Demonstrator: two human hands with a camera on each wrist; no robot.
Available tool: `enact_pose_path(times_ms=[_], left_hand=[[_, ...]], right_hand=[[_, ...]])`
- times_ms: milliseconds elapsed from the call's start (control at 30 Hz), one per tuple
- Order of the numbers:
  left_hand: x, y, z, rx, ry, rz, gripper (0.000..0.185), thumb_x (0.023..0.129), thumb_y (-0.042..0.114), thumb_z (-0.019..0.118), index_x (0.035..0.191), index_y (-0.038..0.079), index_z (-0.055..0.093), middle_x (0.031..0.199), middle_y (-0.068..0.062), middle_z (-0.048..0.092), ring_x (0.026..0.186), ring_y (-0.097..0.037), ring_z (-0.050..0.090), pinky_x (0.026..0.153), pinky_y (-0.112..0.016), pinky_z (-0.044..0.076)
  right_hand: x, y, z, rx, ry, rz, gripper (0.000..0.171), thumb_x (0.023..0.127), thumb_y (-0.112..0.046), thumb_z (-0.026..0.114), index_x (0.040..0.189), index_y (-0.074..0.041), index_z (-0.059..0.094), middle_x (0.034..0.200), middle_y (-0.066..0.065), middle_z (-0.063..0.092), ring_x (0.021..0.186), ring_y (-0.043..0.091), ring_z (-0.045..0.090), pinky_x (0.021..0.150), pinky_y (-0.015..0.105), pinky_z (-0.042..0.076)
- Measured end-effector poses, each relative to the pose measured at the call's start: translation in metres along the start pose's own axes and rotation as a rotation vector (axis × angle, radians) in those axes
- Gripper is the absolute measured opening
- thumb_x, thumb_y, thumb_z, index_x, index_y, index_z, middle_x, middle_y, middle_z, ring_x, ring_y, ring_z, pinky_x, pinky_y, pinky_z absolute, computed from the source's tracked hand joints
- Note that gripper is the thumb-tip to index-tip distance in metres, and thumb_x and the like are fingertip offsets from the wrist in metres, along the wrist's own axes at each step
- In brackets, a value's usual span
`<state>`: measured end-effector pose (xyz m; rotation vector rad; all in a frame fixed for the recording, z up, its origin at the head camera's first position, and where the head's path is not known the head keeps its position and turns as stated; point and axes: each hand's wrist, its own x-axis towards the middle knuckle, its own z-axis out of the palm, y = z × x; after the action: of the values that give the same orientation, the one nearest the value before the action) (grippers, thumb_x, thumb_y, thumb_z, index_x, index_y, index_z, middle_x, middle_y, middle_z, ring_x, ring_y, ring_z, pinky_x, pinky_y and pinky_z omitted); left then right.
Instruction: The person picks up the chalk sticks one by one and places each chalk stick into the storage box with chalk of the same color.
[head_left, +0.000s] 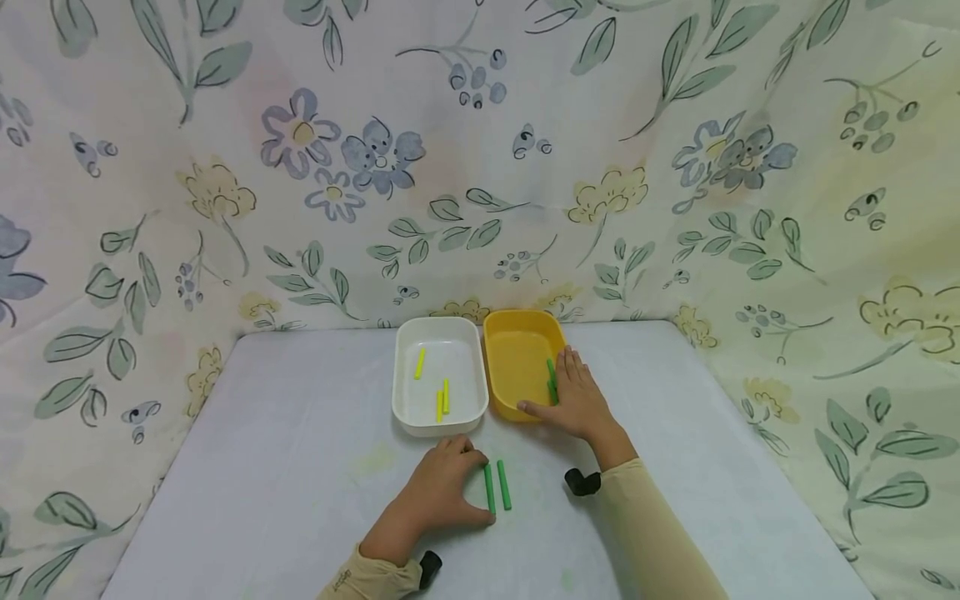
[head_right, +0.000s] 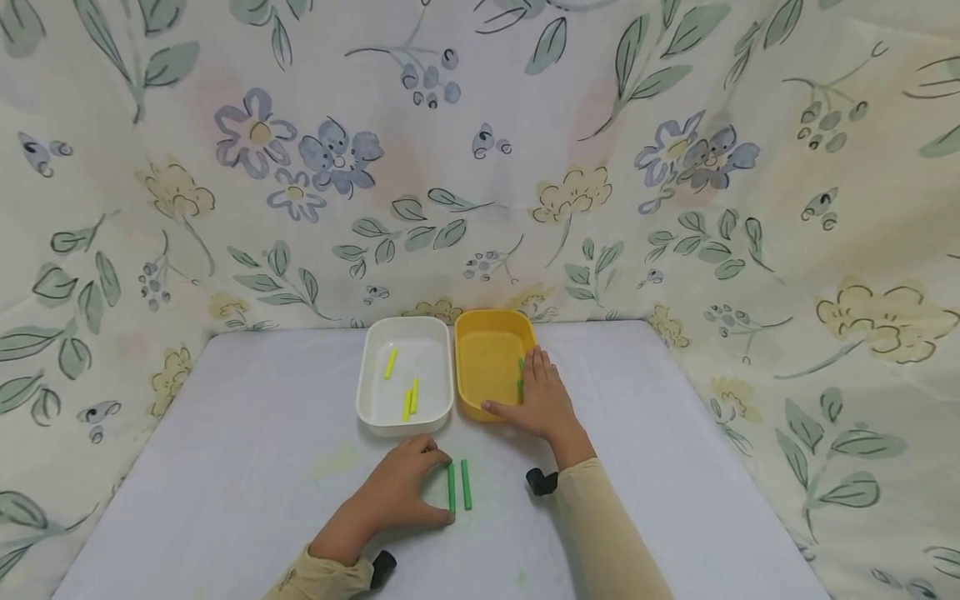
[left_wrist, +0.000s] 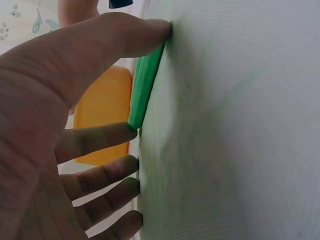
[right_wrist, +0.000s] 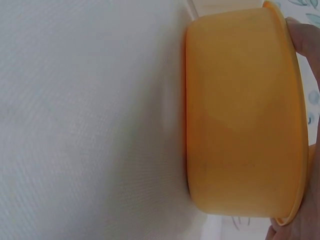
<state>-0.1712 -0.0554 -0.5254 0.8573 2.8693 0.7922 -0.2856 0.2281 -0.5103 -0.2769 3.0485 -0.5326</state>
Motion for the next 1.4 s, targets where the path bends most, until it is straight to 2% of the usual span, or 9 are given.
enact_pose_path(times_ms=[267,667,933,1400], left_hand=[[0.002,-0.001,0.002,-0.004,0.026,0.003,0.073,0.071,0.055,0.093,0.128,0.015,0.073,0.118,0.003,0.063,0.108,-0.015,0.054,0.096,-0.04,0.053],[0.004,0.005,-0.004,-0.034,0.06,0.029,0.071,0.072,0.052,0.094,0.127,0.012,0.073,0.118,-0.001,0.066,0.108,-0.016,0.059,0.095,-0.041,0.055],[0.006,0.007,-0.006,-0.071,0.075,0.013,0.073,0.073,0.052,0.094,0.131,0.013,0.072,0.121,-0.002,0.067,0.11,-0.014,0.06,0.098,-0.04,0.055],[0.007,0.01,-0.012,-0.072,0.151,0.048,0.071,0.074,0.051,0.092,0.132,0.015,0.071,0.126,-0.003,0.07,0.114,-0.018,0.063,0.1,-0.044,0.055]], right_hand=[[-0.001,-0.001,-0.001,-0.006,0.018,-0.013,0.142,0.08,-0.095,0.053,0.168,0.004,0.002,0.178,0.021,-0.001,0.167,0.037,0.002,0.135,0.054,0.01],[-0.001,-0.003,-0.003,-0.004,0.013,-0.007,0.141,0.081,-0.094,0.054,0.168,0.004,0.001,0.178,0.021,-0.002,0.167,0.037,0.002,0.135,0.054,0.01],[-0.001,-0.003,-0.001,-0.009,0.005,0.006,0.141,0.081,-0.094,0.053,0.168,0.003,0.001,0.178,0.021,-0.003,0.167,0.038,0.002,0.135,0.054,0.01],[-0.002,-0.003,0.0,-0.018,0.005,0.003,0.14,0.081,-0.094,0.053,0.168,0.003,0.001,0.178,0.02,-0.003,0.167,0.037,0.002,0.135,0.054,0.01]])
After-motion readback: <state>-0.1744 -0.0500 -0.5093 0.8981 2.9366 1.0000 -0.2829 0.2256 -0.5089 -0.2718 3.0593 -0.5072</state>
